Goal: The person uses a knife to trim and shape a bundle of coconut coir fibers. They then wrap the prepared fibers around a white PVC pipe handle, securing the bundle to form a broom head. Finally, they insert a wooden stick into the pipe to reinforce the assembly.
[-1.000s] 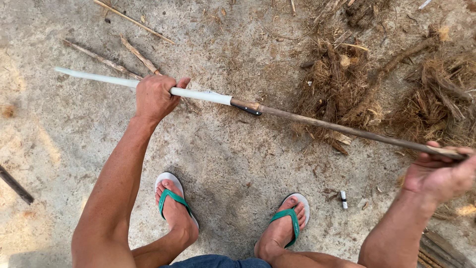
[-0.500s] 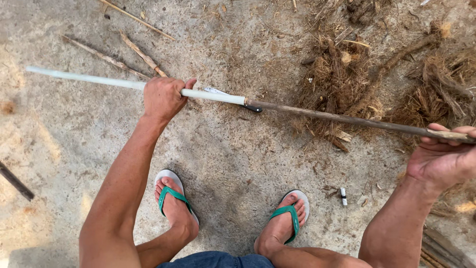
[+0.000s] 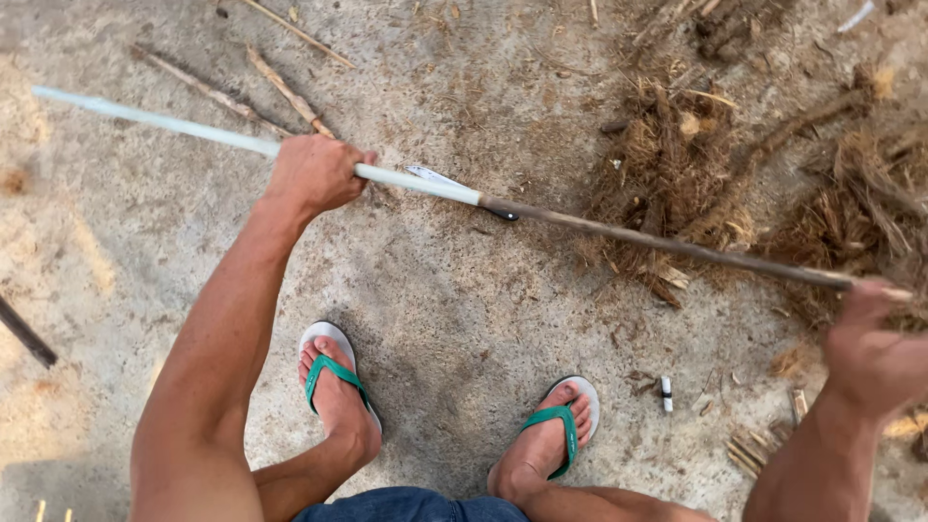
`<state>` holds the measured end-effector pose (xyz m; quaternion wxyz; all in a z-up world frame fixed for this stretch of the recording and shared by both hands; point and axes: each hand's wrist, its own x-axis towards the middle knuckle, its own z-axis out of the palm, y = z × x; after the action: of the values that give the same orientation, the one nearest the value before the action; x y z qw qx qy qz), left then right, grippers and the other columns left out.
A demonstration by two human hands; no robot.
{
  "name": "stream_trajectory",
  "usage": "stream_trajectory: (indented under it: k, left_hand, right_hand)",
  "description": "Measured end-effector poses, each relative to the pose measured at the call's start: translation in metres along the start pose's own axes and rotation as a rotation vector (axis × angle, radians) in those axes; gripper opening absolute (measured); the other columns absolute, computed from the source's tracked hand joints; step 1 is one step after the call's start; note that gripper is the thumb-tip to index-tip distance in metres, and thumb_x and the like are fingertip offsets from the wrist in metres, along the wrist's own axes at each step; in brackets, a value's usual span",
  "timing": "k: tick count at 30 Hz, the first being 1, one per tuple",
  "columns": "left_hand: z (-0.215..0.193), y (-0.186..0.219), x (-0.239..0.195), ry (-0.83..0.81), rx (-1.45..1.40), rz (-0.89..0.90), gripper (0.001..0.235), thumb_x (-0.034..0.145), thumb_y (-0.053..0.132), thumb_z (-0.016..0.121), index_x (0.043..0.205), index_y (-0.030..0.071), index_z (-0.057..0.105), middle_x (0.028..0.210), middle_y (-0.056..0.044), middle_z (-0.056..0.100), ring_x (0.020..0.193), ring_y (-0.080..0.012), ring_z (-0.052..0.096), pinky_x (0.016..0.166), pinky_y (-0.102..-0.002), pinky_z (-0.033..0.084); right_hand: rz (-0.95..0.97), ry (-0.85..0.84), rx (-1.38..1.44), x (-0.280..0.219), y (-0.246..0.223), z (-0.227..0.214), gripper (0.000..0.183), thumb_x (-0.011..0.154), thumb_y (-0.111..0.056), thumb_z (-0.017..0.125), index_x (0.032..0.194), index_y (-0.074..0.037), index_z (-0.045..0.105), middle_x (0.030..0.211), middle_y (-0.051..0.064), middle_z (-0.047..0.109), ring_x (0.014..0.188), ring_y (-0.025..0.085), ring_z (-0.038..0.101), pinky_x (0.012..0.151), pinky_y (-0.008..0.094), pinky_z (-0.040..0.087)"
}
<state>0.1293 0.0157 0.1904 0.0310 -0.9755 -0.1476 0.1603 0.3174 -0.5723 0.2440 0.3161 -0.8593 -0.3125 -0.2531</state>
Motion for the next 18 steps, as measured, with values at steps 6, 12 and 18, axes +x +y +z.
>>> stream_trajectory:
  k: [6,12,18]
  left_hand:
    - [-0.009,0.037,0.008,0.003,0.023,0.115,0.046,0.106,0.052,0.047,0.078,0.027,0.073,0.046,0.002,0.051,0.038,-0.0128,0.047,0.042,-0.034,0.045]
    - [-0.017,0.058,0.005,0.181,0.083,0.219,0.053,0.104,0.049,0.052,0.062,0.022,0.070,0.051,0.000,0.058,0.042,-0.0173,0.053,0.048,-0.037,0.049]
    - [-0.007,0.065,-0.003,0.248,0.083,0.231,0.060,0.112,0.040,0.055,0.057,0.019,0.066,0.047,0.000,0.065,0.040,-0.0183,0.059,0.047,-0.038,0.050]
  right_hand:
    - [-0.427,-0.536,-0.300,0.005,-0.086,0.044,0.053,0.090,-0.041,0.074,0.136,-0.016,0.063,0.122,0.014,0.072,0.109,0.030,0.069,0.105,0.053,0.048]
    - [-0.419,-0.801,-0.296,-0.018,-0.086,0.079,0.046,0.099,-0.020,0.068,0.145,-0.022,0.063,0.074,0.004,0.065,0.057,0.015,0.058,0.043,0.031,0.051]
    - [0.474,-1.216,0.216,-0.037,-0.080,0.095,0.039,0.097,-0.034,0.062,0.134,-0.026,0.071,0.076,0.003,0.072,0.052,0.018,0.050,0.045,0.040,0.043]
